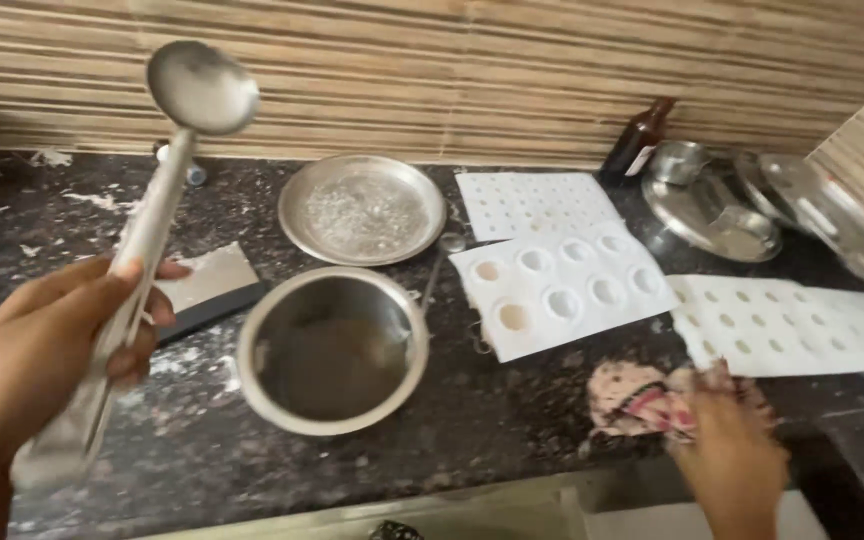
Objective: The person holds a metal bowl of melted wax steady with a cloth and uses a long-handled ladle to scoop the liquid wax and pour it into the cavities of white silicone molds arranged on the counter, filling the mold holes one after another.
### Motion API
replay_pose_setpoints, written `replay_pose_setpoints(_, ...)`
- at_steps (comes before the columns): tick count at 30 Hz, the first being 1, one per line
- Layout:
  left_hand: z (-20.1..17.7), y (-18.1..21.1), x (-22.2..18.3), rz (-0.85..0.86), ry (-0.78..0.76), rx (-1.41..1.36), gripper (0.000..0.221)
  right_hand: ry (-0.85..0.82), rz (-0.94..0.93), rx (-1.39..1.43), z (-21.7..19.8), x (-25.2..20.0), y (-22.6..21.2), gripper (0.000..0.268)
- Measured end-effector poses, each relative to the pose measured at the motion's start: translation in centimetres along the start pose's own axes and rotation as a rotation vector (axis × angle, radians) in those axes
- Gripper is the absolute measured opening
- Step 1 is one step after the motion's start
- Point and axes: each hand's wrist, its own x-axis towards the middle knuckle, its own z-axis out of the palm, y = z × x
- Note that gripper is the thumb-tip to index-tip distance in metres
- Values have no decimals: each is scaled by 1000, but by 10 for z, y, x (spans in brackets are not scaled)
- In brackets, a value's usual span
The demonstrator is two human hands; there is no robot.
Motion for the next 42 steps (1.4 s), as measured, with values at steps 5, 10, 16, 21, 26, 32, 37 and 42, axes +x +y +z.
replay_pose_setpoints(5,62,27,-57,-166,-202,-59,42,-593,-125,271,40,27,24,104)
replay_pose_setpoints(10,177,35,-104,-179,-510,-278,33,-343,-140,619,40,57,42,68)
replay_pose_setpoints(16,276,51,-135,-293,-591,-446,38,-222,-19,951,144,171,56,48)
replay_pose_setpoints(21,290,62,-135,-439,-517,-427,37,-386,99,842,173,236,41,44)
replay_pose_setpoints(26,290,60,-116,-352,-501,-397,38,-500,319,1152,156,241,60,25)
replay_pose_setpoints(32,303,50,-95,-288,-584,-402,39,-600,514,1137,185,235,70,23)
replay_pose_setpoints(37,304,48,-74,-266,-616,-363,38,-607,370,809,113,228,37,32)
replay_pose_setpoints(42,332,32,-65,-272,-604,-471,38,-447,136,923,52,198,4,38)
